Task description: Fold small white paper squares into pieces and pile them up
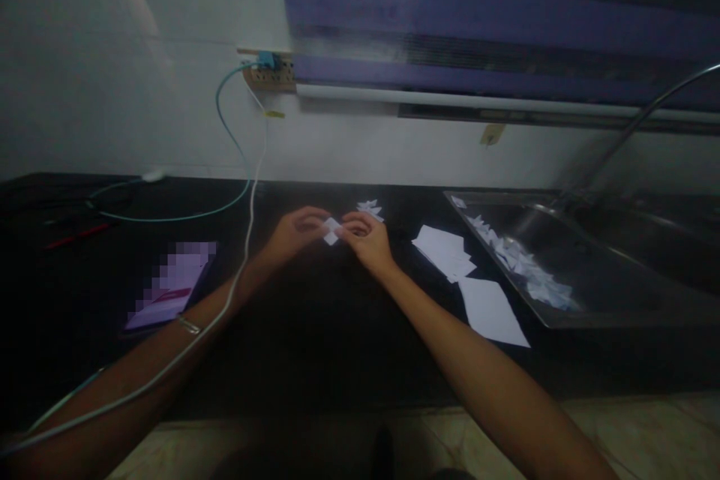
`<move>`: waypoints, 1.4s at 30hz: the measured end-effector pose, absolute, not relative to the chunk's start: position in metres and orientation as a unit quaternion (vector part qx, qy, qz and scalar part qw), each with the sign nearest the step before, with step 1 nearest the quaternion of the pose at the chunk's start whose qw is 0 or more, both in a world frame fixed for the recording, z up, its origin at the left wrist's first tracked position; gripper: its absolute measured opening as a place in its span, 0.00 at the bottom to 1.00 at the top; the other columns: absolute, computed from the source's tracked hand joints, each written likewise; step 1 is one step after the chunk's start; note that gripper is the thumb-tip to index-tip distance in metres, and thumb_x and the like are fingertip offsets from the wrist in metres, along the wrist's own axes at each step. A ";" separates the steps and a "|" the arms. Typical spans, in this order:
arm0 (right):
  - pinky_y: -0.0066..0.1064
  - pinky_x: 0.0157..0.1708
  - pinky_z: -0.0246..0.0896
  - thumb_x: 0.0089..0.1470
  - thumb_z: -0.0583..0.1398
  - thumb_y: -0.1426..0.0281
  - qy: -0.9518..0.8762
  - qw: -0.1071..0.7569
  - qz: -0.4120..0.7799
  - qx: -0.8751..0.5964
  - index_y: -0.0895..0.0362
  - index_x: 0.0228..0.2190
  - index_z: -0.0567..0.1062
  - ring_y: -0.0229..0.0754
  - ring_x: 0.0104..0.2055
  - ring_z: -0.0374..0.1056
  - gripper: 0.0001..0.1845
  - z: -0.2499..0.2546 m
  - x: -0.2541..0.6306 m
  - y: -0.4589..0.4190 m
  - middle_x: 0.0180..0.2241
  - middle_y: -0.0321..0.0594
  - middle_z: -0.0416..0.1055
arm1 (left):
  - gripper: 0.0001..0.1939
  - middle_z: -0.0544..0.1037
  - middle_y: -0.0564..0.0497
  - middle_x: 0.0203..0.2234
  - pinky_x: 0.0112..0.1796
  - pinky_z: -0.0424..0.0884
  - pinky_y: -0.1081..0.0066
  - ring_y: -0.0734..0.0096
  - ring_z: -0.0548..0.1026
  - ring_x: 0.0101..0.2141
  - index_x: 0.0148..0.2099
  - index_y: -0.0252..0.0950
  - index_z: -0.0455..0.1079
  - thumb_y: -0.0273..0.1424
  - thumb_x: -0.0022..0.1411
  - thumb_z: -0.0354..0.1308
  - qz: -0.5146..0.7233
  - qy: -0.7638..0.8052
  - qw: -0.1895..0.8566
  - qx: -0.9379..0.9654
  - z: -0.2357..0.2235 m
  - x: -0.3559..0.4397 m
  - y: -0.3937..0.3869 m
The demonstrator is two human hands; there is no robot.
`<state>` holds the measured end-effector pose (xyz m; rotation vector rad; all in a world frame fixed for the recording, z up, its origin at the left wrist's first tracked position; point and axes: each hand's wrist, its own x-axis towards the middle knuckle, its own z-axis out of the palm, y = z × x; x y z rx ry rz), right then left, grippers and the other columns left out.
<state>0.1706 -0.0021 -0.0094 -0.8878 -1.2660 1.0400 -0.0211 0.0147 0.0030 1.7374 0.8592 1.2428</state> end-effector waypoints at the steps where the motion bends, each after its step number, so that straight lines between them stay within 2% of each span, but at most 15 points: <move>1: 0.36 0.40 0.73 0.36 0.76 0.63 -0.543 0.597 0.449 -0.383 0.55 0.34 0.78 0.41 0.33 0.76 0.22 -0.010 0.171 -0.002 0.29 0.36 0.79 | 0.19 0.84 0.49 0.31 0.34 0.74 0.72 0.68 0.81 0.33 0.47 0.34 0.76 0.36 0.55 0.70 0.490 0.343 0.410 0.689 0.004 -0.021 0.014; 9: 0.37 0.42 0.73 0.36 0.76 0.62 -0.540 0.608 0.422 -0.401 0.56 0.32 0.80 0.43 0.34 0.77 0.20 -0.008 0.172 0.000 0.31 0.39 0.80 | 0.23 0.85 0.43 0.42 0.43 0.77 0.66 0.62 0.83 0.42 0.52 0.34 0.75 0.38 0.57 0.69 0.471 0.349 0.465 0.663 0.006 -0.022 0.011; 11: 0.37 0.42 0.73 0.37 0.76 0.62 -0.538 0.615 0.415 -0.400 0.56 0.32 0.80 0.43 0.34 0.77 0.19 -0.007 0.172 0.000 0.30 0.39 0.80 | 0.22 0.85 0.43 0.43 0.43 0.76 0.67 0.63 0.82 0.42 0.50 0.33 0.76 0.41 0.57 0.69 0.470 0.356 0.462 0.663 0.005 -0.022 0.012; 16: 0.35 0.36 0.70 0.36 0.76 0.64 -0.536 0.615 0.421 -0.396 0.55 0.30 0.80 0.41 0.30 0.74 0.18 -0.007 0.174 0.000 0.27 0.38 0.80 | 0.17 0.85 0.47 0.33 0.40 0.73 0.68 0.66 0.80 0.36 0.36 0.34 0.81 0.44 0.59 0.66 0.450 0.364 0.411 0.704 0.004 -0.024 0.014; 21: 0.35 0.39 0.70 0.38 0.76 0.63 -0.537 0.603 0.446 -0.386 0.55 0.31 0.82 0.41 0.33 0.75 0.17 -0.008 0.174 -0.001 0.30 0.38 0.80 | 0.13 0.86 0.47 0.33 0.38 0.73 0.69 0.67 0.80 0.34 0.37 0.35 0.84 0.41 0.59 0.67 0.446 0.347 0.418 0.712 0.007 -0.027 0.012; 24: 0.35 0.37 0.70 0.41 0.74 0.59 -0.539 0.571 0.470 -0.403 0.55 0.34 0.83 0.41 0.32 0.74 0.19 -0.009 0.173 -0.002 0.32 0.40 0.81 | 0.13 0.87 0.48 0.34 0.39 0.73 0.68 0.66 0.81 0.34 0.38 0.37 0.84 0.40 0.59 0.67 0.432 0.338 0.431 0.716 0.008 -0.028 0.010; 27: 0.36 0.36 0.69 0.44 0.73 0.58 -0.565 0.558 0.443 -0.415 0.55 0.32 0.84 0.40 0.30 0.72 0.16 -0.011 0.174 -0.001 0.31 0.39 0.81 | 0.13 0.87 0.48 0.34 0.38 0.73 0.69 0.66 0.81 0.34 0.38 0.37 0.84 0.41 0.59 0.66 0.425 0.341 0.419 0.726 0.008 -0.028 0.010; 32: 0.38 0.40 0.67 0.47 0.71 0.61 -0.616 0.583 0.345 -0.401 0.53 0.26 0.84 0.43 0.33 0.72 0.09 -0.009 0.177 0.002 0.29 0.38 0.79 | 0.18 0.83 0.49 0.27 0.26 0.66 0.75 0.73 0.76 0.25 0.33 0.35 0.81 0.46 0.60 0.65 0.414 0.363 0.446 0.706 0.008 -0.025 0.011; 36: 0.38 0.38 0.66 0.49 0.70 0.61 -0.625 0.608 0.266 -0.411 0.52 0.28 0.86 0.44 0.33 0.70 0.08 -0.005 0.177 -0.001 0.27 0.38 0.77 | 0.28 0.80 0.47 0.22 0.20 0.61 0.76 0.76 0.73 0.20 0.33 0.33 0.77 0.56 0.60 0.60 0.412 0.369 0.519 0.652 0.007 -0.020 0.016; 39: 0.37 0.34 0.67 0.51 0.69 0.59 -0.617 0.610 0.270 -0.418 0.52 0.31 0.87 0.44 0.31 0.70 0.10 -0.003 0.175 -0.006 0.29 0.39 0.79 | 0.34 0.78 0.45 0.18 0.19 0.61 0.75 0.76 0.72 0.17 0.29 0.31 0.76 0.60 0.62 0.55 0.375 0.381 0.550 0.642 0.004 -0.021 0.021; 42: 0.35 0.29 0.67 0.52 0.68 0.58 -0.621 0.588 0.306 -0.418 0.53 0.35 0.87 0.43 0.29 0.71 0.13 -0.002 0.173 -0.009 0.32 0.41 0.82 | 0.31 0.80 0.43 0.21 0.20 0.63 0.75 0.74 0.75 0.19 0.30 0.30 0.77 0.57 0.61 0.60 0.354 0.361 0.581 0.638 0.000 -0.024 0.025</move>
